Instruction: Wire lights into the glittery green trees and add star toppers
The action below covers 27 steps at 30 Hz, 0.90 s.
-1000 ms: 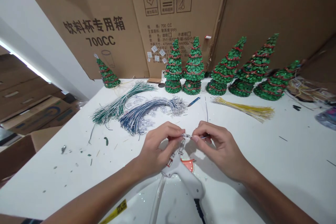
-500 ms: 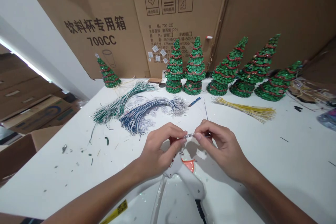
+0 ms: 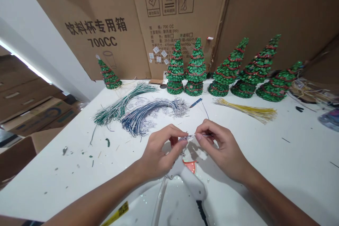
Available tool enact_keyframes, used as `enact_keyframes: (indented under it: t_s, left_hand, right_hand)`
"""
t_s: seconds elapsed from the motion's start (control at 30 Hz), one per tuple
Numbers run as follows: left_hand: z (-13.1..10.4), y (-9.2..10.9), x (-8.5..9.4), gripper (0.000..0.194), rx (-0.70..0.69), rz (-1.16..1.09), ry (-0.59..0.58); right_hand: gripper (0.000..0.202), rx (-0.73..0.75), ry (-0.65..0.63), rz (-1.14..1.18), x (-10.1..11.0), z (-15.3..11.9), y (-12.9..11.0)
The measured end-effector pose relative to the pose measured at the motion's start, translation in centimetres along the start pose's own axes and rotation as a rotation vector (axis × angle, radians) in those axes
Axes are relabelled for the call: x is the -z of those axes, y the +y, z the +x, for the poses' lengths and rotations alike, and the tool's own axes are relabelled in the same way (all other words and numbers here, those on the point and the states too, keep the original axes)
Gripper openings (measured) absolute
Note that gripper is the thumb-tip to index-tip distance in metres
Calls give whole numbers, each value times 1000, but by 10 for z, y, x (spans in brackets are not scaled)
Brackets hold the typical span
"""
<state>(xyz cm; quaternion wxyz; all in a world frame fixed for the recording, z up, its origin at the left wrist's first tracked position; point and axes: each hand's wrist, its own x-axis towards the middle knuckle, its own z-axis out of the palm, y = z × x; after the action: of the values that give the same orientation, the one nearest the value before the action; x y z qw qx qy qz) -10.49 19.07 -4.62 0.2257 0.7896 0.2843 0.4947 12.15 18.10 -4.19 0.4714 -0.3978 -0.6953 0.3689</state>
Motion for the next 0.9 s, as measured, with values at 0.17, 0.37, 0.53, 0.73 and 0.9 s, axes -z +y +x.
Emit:
enact_keyframes:
  t_s: [0.17,0.37,0.53,0.73,0.9]
  left_hand:
    - [0,0,0,11,-23,-15,-14]
    - [0,-1,-1,13,-36,-24,-10]
    - [0,-1,-1,13,-31,-27,-21]
    - [1,0,0,13,-22,-26,-28]
    - [1,0,0,12,-24,-26,-25]
  right_hand:
    - [19,5,-5,14,-1,0,-1]
    - [19,33,2,9,-1,-1,1]
    - [19,41,1,-5,-2,-2,4]
    - [19,56,1,-19,-3,-1,6]
    - [19,77,3,-45,-2,-3,4]
